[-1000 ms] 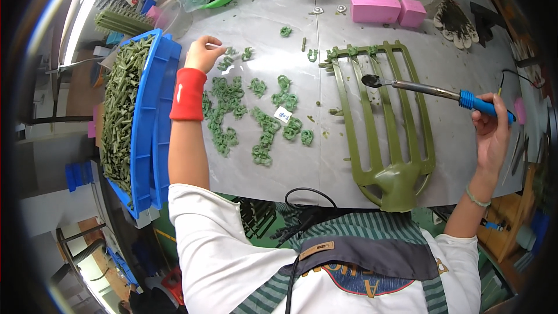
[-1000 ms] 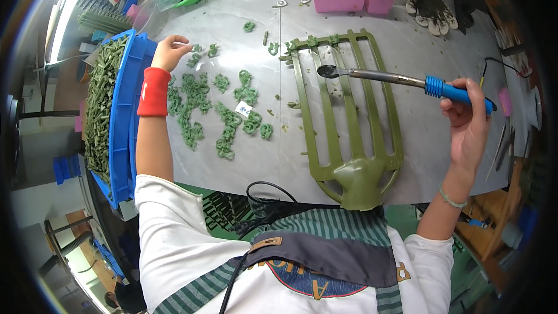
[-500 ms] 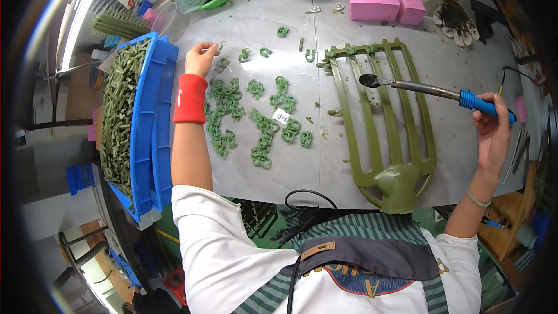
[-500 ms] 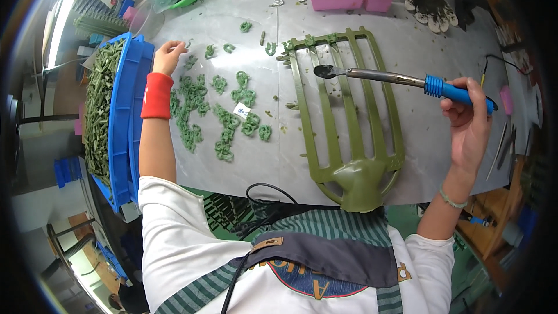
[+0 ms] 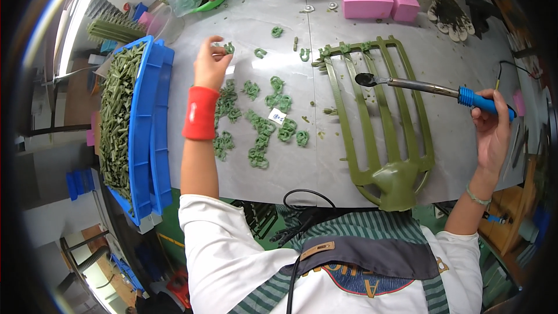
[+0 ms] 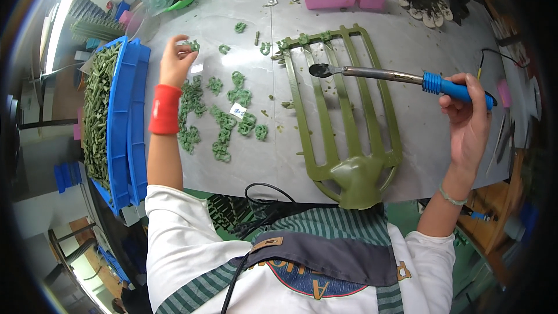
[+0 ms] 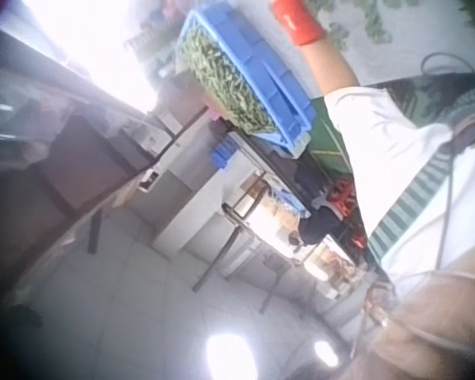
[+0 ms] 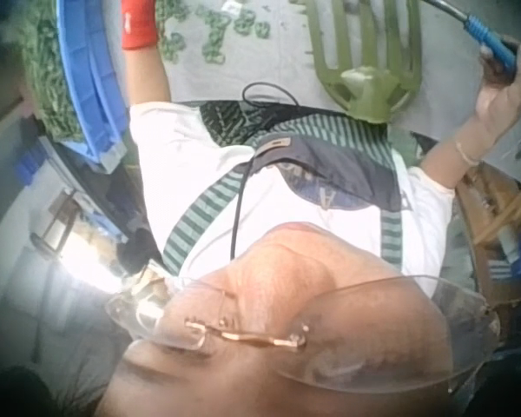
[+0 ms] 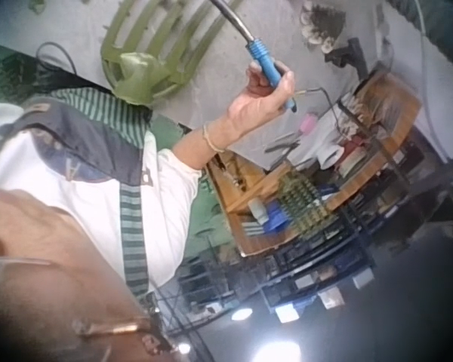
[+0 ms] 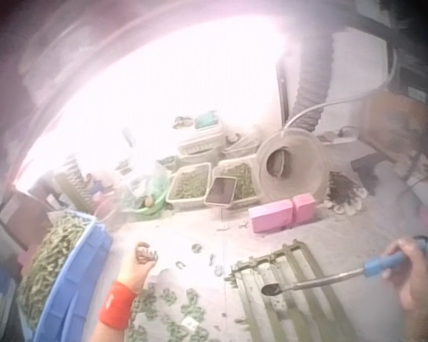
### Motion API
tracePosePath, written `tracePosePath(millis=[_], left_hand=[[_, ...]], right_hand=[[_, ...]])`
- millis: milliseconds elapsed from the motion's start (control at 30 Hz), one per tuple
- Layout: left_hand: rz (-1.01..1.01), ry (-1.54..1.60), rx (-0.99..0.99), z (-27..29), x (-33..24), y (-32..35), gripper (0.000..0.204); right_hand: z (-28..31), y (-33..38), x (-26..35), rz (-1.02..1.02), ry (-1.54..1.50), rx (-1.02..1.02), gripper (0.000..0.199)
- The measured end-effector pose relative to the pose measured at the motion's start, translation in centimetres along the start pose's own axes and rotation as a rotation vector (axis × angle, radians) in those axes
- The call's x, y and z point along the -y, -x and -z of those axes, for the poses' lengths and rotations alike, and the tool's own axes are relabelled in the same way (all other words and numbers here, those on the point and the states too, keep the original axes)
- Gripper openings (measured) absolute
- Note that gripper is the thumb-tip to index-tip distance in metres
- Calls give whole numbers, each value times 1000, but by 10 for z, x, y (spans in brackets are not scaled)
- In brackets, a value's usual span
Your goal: The person places green circular components onto a large green frame and uses a soldering iron to melt the plastic, securing them in place.
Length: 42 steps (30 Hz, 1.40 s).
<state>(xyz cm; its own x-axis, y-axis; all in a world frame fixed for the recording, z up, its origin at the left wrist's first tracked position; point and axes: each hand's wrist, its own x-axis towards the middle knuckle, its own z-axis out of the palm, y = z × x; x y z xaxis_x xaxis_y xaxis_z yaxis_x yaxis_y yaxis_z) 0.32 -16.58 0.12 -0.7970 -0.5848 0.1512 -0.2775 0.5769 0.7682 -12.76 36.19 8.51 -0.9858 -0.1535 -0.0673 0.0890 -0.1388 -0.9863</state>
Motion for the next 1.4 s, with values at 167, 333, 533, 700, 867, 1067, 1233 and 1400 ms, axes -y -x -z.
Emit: tracePosePath(millis=[167, 333, 533, 700, 867, 1067, 1233, 1400], left_hand=[[-47, -198, 223, 9, -21, -14, 37], [418, 473, 286, 16, -28, -14, 33], [446, 519, 288, 26, -10, -11, 28], [90, 48, 241, 4, -1, -13, 19], [-134, -176, 190, -43, -32, -15, 25], [-164, -343, 290, -54, -35, -32, 38], [159, 245, 198, -31, -42, -32, 36], [267, -178, 180, 3, -20, -30, 24]], right_hand=[[6, -2, 1, 28, 5, -17, 29], [3, 0, -1, 1, -4, -16, 28], [7, -1, -3, -8, -18, 5, 29], [2, -2, -3, 7, -9, -8, 30], [4, -1, -1, 9, 16, 8, 30], [2, 0, 1, 8, 1, 9, 30], [0, 1, 0, 10, 21, -30, 31], [0, -1, -1, 4, 5, -22, 30]])
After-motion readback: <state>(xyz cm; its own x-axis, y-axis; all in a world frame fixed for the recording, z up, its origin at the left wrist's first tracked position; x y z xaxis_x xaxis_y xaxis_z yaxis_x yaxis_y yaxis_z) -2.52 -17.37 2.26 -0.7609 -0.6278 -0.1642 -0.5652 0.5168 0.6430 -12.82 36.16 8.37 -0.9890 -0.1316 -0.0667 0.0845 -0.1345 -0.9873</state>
